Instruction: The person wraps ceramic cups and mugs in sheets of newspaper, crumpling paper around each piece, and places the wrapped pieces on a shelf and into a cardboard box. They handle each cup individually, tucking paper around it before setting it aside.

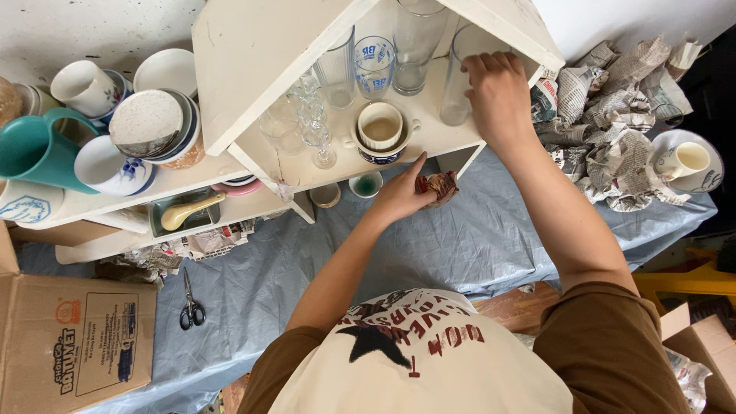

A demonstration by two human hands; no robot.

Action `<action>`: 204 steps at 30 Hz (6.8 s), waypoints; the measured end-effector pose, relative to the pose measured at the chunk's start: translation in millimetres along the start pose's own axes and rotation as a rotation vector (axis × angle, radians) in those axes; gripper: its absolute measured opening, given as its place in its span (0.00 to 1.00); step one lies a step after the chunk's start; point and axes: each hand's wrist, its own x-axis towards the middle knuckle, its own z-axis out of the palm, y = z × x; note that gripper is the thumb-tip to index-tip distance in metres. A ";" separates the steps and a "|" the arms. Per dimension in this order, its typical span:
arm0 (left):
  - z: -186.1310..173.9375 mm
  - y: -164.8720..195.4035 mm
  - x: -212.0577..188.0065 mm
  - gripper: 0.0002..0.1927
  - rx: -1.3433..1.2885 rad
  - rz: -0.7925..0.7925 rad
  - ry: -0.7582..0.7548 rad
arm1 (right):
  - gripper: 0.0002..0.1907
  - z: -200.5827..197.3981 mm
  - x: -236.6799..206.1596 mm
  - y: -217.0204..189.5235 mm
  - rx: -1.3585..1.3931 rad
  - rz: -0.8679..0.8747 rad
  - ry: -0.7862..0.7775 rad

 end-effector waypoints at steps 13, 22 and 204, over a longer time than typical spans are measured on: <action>-24.8 -5.7 -44.0 0.40 -0.184 -0.040 0.061 | 0.23 36.5 20.0 15.4 0.016 -0.003 0.070; -23.7 -36.5 -89.1 0.31 -0.401 -0.005 0.131 | 0.26 18.8 -4.5 -34.8 0.229 -0.088 0.188; 69.3 -134.3 -97.4 0.11 -0.920 -0.255 0.285 | 0.36 182.7 -248.1 -125.9 2.031 1.040 -0.530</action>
